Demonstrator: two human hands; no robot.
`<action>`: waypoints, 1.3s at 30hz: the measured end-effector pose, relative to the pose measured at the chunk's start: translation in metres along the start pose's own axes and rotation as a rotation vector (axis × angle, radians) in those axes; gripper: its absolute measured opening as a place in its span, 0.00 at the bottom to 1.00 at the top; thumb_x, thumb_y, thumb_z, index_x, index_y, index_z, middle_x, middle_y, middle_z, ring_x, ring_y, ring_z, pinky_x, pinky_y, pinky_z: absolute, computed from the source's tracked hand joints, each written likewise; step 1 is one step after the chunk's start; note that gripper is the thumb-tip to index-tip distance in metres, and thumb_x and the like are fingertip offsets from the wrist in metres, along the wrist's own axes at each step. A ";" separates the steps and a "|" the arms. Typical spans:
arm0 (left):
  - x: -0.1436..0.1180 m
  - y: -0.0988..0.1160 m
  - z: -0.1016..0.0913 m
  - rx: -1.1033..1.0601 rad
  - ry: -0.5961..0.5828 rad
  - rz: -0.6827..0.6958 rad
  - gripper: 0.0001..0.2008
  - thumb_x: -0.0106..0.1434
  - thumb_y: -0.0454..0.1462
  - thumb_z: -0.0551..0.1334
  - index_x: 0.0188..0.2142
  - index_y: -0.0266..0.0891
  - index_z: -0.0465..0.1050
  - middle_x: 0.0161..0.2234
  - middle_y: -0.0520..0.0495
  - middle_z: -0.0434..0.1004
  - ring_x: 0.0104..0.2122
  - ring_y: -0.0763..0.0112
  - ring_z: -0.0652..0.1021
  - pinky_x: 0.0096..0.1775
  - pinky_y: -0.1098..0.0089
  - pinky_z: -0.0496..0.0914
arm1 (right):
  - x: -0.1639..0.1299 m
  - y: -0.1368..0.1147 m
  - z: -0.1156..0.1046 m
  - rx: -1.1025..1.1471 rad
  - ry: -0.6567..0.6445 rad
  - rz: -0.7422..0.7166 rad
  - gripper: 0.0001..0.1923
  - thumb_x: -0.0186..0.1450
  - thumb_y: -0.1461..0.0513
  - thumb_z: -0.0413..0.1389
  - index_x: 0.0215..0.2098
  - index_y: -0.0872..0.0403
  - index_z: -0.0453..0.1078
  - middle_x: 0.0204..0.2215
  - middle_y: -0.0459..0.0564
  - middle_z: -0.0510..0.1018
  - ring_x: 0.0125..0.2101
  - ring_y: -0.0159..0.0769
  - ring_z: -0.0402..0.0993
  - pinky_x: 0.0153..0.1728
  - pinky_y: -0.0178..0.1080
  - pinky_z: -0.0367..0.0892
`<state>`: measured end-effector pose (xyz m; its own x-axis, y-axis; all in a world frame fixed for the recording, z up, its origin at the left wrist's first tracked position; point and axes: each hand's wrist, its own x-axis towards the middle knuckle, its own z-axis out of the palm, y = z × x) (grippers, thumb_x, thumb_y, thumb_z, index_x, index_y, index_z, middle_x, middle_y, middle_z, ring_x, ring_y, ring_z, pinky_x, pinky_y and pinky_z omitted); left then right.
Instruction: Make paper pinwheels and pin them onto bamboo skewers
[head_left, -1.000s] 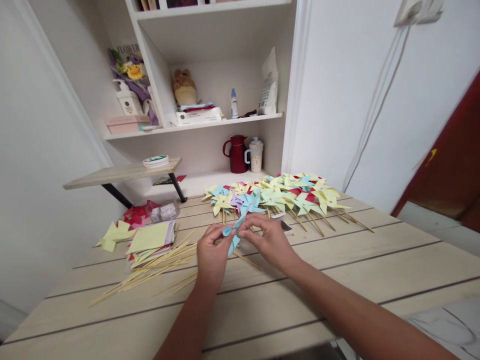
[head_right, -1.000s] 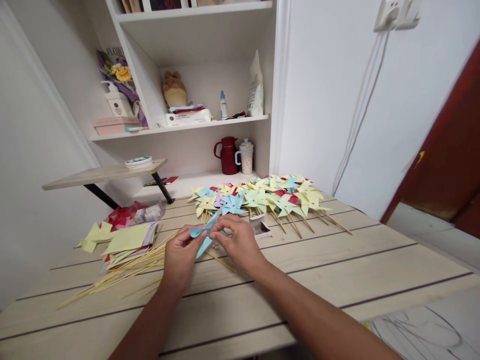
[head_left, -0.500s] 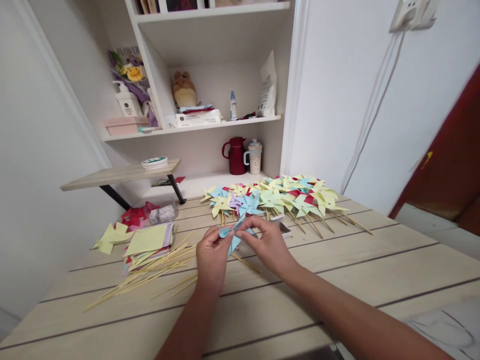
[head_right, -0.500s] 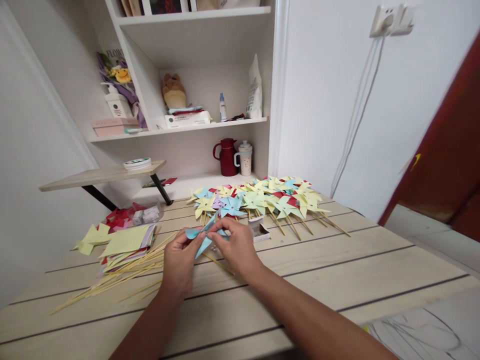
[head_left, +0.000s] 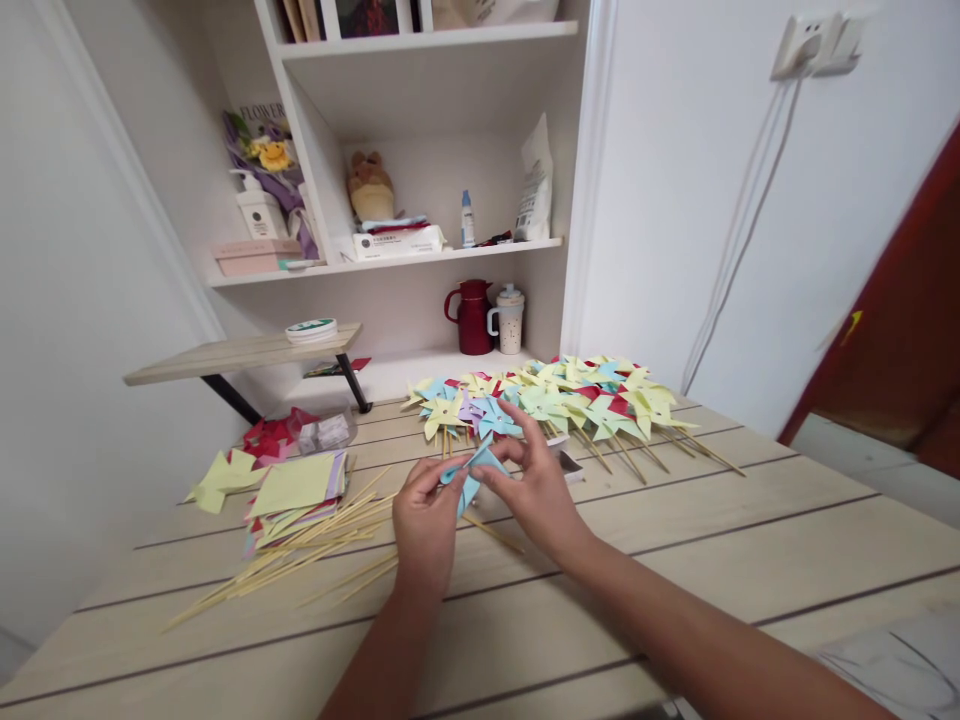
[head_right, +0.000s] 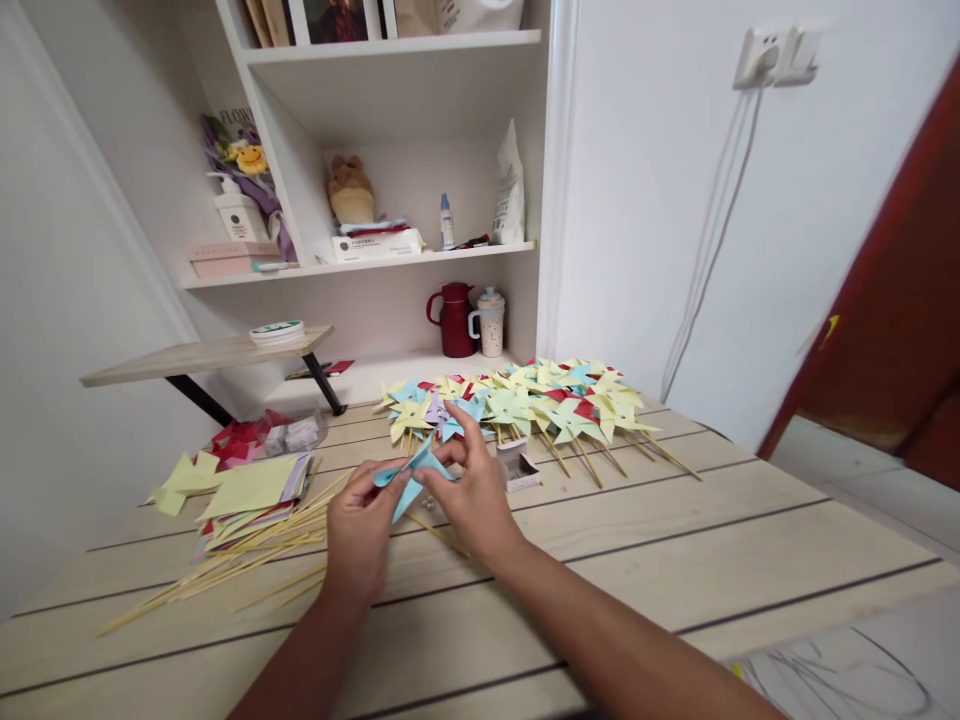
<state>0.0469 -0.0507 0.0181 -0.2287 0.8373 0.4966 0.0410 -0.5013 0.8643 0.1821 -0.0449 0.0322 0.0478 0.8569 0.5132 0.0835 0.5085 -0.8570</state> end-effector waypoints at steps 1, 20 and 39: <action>0.000 0.000 0.000 0.003 -0.004 0.003 0.06 0.57 0.39 0.68 0.34 0.43 0.84 0.33 0.48 0.77 0.36 0.67 0.77 0.39 0.70 0.70 | 0.001 0.001 0.000 0.007 -0.014 0.013 0.29 0.59 0.62 0.61 0.58 0.49 0.62 0.27 0.41 0.76 0.33 0.38 0.74 0.44 0.43 0.66; 0.002 -0.006 -0.003 0.020 -0.032 0.009 0.07 0.58 0.37 0.67 0.35 0.43 0.84 0.32 0.49 0.76 0.36 0.68 0.76 0.38 0.71 0.70 | 0.004 0.011 0.007 -0.013 -0.045 -0.006 0.06 0.61 0.59 0.59 0.34 0.53 0.74 0.31 0.47 0.78 0.34 0.39 0.72 0.39 0.40 0.65; 0.002 -0.004 -0.001 0.010 -0.066 -0.005 0.09 0.58 0.38 0.67 0.39 0.45 0.84 0.34 0.48 0.75 0.36 0.68 0.76 0.38 0.70 0.71 | 0.006 0.013 0.003 0.096 -0.094 0.017 0.06 0.60 0.60 0.60 0.35 0.52 0.75 0.34 0.47 0.79 0.38 0.39 0.73 0.43 0.41 0.66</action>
<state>0.0448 -0.0470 0.0159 -0.1647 0.8527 0.4958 0.0494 -0.4949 0.8676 0.1809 -0.0332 0.0238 -0.0450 0.8672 0.4959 -0.0129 0.4959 -0.8683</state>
